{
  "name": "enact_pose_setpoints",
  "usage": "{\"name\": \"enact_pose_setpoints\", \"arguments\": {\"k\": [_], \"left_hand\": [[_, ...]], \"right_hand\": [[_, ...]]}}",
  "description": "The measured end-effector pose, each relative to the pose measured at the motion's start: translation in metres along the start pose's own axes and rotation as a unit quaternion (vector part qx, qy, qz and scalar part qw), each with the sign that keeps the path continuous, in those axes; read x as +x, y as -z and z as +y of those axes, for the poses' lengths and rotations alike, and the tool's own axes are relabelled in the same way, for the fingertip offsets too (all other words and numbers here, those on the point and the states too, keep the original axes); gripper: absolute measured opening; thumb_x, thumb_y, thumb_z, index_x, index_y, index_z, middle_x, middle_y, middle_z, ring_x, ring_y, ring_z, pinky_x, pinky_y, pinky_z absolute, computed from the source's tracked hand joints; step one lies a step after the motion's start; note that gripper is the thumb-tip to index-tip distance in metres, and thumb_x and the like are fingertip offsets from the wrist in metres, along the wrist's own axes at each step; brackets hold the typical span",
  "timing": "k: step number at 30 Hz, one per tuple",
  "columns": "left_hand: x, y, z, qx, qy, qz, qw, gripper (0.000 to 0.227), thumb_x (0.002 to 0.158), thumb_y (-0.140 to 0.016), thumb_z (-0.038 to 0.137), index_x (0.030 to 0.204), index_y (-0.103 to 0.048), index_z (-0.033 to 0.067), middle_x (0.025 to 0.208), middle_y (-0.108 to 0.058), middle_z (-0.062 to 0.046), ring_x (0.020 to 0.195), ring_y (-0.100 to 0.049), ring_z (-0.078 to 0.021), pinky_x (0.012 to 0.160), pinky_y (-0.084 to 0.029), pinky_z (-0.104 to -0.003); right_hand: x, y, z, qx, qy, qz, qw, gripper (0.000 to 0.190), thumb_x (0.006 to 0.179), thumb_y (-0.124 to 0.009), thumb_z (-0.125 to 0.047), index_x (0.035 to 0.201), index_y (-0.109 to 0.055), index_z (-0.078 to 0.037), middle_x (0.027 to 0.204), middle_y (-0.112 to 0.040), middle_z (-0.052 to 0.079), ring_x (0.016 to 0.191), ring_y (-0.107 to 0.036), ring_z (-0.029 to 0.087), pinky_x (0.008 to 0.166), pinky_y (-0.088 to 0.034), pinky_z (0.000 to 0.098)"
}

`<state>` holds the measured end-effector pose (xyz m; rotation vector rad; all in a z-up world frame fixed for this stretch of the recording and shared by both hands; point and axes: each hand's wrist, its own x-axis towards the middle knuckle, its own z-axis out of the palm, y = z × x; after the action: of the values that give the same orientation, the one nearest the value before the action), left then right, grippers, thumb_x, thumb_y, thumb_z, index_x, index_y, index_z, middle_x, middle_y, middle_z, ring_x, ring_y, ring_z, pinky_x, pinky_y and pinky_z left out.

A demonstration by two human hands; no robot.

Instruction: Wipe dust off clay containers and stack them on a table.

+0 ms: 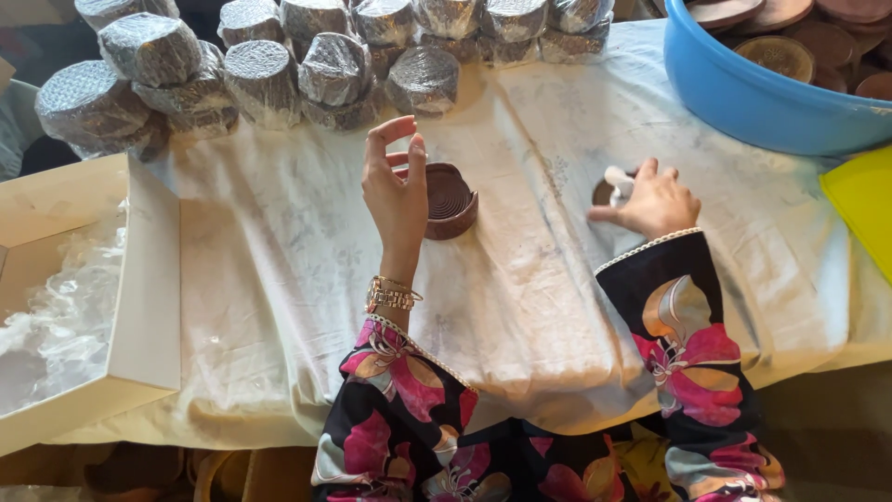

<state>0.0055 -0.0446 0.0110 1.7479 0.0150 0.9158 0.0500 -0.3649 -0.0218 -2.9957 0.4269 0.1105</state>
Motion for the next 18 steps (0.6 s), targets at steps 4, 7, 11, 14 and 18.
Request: {"name": "enact_pose_setpoints", "arguments": {"k": [4, 7, 11, 14, 18], "left_hand": [[-0.004, -0.006, -0.003, -0.029, -0.011, -0.043, 0.999, 0.023, 0.102, -0.066, 0.025, 0.121, -0.067, 0.0107, 0.115, -0.075, -0.003, 0.088, -0.076, -0.0148, 0.072, -0.062, -0.030], [-0.013, -0.023, -0.005, -0.118, 0.013, -0.181, 0.976, 0.032, 0.103, -0.063, 0.033, 0.126, -0.066, 0.0113, 0.115, -0.077, -0.003, 0.089, -0.077, -0.0140, 0.072, -0.063, -0.030], [-0.032, -0.043, -0.017, -0.248, 0.191, -0.405, 0.859, 0.046, 0.100, -0.058, 0.038, 0.141, -0.054, 0.0184, 0.119, -0.072, -0.004, 0.092, -0.076, -0.0156, 0.075, -0.065, -0.030], [-0.034, -0.048, -0.028, -0.269, 0.203, -0.412, 0.847, 0.045, 0.106, -0.051, 0.040, 0.132, -0.068, 0.0075, 0.104, -0.080, -0.011, 0.084, -0.078, -0.0209, 0.071, -0.064, -0.030], [-0.037, -0.043, -0.011, -0.293, 0.212, -0.441, 0.822, 0.045, 0.108, -0.048, 0.041, 0.132, -0.069, 0.0093, 0.107, -0.081, -0.004, 0.094, -0.078, -0.0125, 0.077, -0.065, -0.027]], "right_hand": [[-0.021, 0.013, -0.023, 0.233, 0.190, 0.178, 0.937, 0.099, 0.070, -0.096, -0.058, 0.137, -0.046, -0.005, 0.133, -0.058, 0.017, 0.121, -0.064, 0.035, 0.101, -0.051, 0.0458], [-0.037, 0.017, -0.045, 0.399, 0.377, 0.294, 0.782, 0.091, 0.074, -0.100, -0.044, 0.138, -0.050, -0.003, 0.133, -0.060, 0.014, 0.125, -0.063, 0.029, 0.107, -0.052, 0.0393], [-0.052, 0.017, -0.061, 0.383, 0.472, 0.214, 0.765, 0.091, 0.066, -0.094, -0.037, 0.141, -0.056, -0.002, 0.131, -0.064, 0.012, 0.116, -0.063, 0.019, 0.095, -0.052, 0.0350], [-0.035, 0.007, -0.052, 0.483, 0.460, 0.191, 0.720, 0.048, 0.097, -0.073, -0.033, 0.136, -0.063, -0.008, 0.137, -0.069, 0.005, 0.121, -0.067, 0.015, 0.103, -0.054, 0.0310], [-0.029, -0.007, -0.060, 0.482, 0.381, 0.140, 0.777, 0.037, 0.097, -0.076, -0.035, 0.123, -0.067, -0.011, 0.116, -0.075, 0.007, 0.102, -0.072, 0.021, 0.089, -0.058, 0.0317]]}}
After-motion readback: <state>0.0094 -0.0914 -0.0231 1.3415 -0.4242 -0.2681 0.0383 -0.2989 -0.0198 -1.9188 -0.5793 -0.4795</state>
